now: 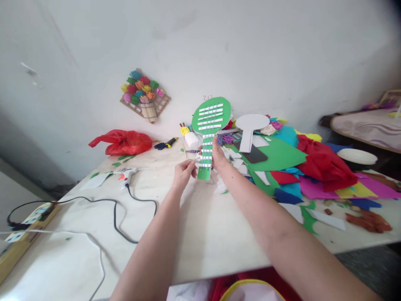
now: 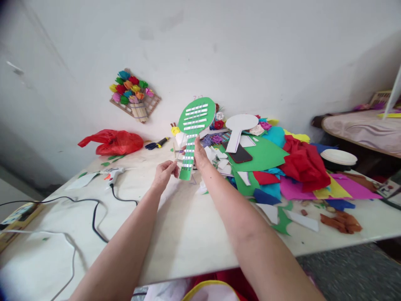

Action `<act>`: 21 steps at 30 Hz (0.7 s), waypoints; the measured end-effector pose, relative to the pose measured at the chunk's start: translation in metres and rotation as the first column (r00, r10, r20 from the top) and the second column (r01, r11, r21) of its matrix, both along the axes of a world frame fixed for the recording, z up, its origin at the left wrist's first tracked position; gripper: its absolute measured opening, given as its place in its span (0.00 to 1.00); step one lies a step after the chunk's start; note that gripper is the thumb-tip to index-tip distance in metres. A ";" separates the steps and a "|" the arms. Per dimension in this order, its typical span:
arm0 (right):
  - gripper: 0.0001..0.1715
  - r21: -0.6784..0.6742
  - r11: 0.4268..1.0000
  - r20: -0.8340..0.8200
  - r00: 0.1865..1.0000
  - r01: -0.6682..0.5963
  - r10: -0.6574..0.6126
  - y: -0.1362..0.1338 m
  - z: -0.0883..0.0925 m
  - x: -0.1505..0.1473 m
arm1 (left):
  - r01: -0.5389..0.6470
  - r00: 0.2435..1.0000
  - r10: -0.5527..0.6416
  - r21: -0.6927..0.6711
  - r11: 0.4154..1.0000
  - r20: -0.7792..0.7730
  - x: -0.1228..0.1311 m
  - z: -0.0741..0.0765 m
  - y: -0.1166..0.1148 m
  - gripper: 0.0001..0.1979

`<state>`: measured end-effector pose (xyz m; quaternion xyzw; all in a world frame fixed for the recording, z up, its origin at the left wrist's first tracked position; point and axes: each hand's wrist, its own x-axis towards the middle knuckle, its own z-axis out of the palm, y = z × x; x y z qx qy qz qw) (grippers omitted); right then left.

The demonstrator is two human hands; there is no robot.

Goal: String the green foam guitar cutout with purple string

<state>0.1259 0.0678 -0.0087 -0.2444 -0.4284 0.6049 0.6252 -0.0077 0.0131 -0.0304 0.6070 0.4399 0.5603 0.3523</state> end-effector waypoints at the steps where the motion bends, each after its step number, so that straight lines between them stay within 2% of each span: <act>1: 0.40 0.004 1.000 -0.011 1.000 0.012 -0.012 0.001 0.000 0.001 | 0.009 1.000 -0.009 -0.007 1.000 -0.018 0.000 0.000 -0.001 0.16; 6: 0.40 0.011 0.999 -0.049 0.998 0.039 -0.038 0.006 -0.001 0.005 | 0.082 0.994 -0.086 -0.058 0.995 -0.072 0.000 0.001 -0.006 0.15; 10: 0.40 -0.007 0.998 -0.068 0.996 0.055 -0.056 0.009 0.001 0.007 | 0.132 0.983 -0.144 -0.101 0.986 -0.117 0.000 0.001 -0.007 0.19; 13: 0.40 -0.011 0.998 -0.096 0.993 0.062 -0.062 0.009 0.001 0.009 | 0.149 0.978 -0.159 -0.084 0.985 -0.134 0.000 0.001 -0.006 0.20; 17: 0.40 -0.010 0.996 -0.130 0.987 0.089 -0.089 0.012 0.000 0.010 | 0.157 0.985 -0.163 -0.103 0.982 -0.058 0.000 -0.001 -0.002 0.21; 21: 0.39 0.003 0.997 -0.194 0.978 0.080 -0.078 0.017 -0.003 0.010 | 0.163 0.987 -0.157 -0.240 0.957 0.043 0.001 -0.003 0.000 0.24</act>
